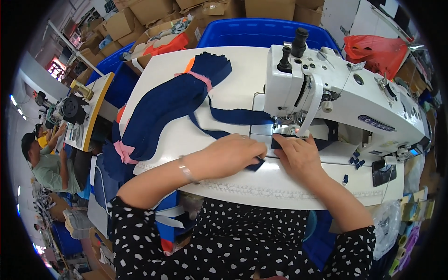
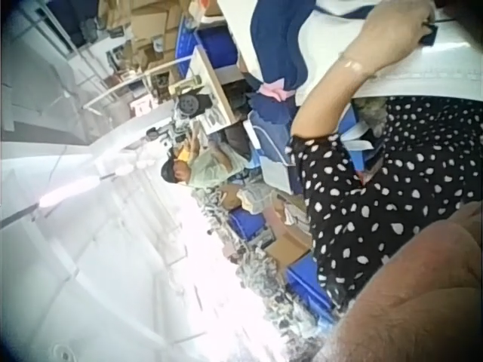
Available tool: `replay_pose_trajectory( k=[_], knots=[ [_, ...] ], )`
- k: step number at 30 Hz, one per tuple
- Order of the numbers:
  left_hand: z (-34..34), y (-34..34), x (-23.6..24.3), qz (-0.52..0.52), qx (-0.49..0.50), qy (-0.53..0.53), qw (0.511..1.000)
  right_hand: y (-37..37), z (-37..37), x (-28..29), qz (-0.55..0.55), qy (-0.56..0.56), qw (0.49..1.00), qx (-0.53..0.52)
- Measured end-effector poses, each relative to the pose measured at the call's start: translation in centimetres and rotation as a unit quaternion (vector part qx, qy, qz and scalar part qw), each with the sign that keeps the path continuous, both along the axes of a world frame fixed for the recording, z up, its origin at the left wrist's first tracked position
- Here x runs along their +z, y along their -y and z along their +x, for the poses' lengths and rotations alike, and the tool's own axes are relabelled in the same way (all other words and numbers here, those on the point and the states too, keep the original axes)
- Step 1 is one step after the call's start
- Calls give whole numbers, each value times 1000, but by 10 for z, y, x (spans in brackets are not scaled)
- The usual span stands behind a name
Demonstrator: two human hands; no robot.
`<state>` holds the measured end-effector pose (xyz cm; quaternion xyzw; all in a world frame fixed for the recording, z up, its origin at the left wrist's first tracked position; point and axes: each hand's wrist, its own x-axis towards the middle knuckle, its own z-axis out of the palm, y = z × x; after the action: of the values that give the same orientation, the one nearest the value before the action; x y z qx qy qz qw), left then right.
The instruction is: Sewing together components of a bag using an industrial sewing machine.
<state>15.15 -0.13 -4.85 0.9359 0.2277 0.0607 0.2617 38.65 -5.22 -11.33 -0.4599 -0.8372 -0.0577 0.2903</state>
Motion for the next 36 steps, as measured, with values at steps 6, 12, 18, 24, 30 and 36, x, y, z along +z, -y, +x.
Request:
replay_pose_trajectory(
  k=[6,12,18,24,30,36],
  knots=[
    [27,-38,-38,-201,110,64,971,-1,1,-1,20,18,1000,-4],
    [27,-36,-30,-32,36,61,997,-5,6,-3,29,26,999,0],
    [20,-36,-35,120,4,-18,993,-7,5,-4,31,-4,999,0],
    [18,-31,-35,297,-18,51,953,-7,4,-2,29,-18,999,7],
    [22,-21,-32,248,34,-25,968,-6,4,2,18,-7,1000,22],
    [26,-22,-38,306,12,-16,952,-4,2,1,39,-2,999,11]
  ],
)
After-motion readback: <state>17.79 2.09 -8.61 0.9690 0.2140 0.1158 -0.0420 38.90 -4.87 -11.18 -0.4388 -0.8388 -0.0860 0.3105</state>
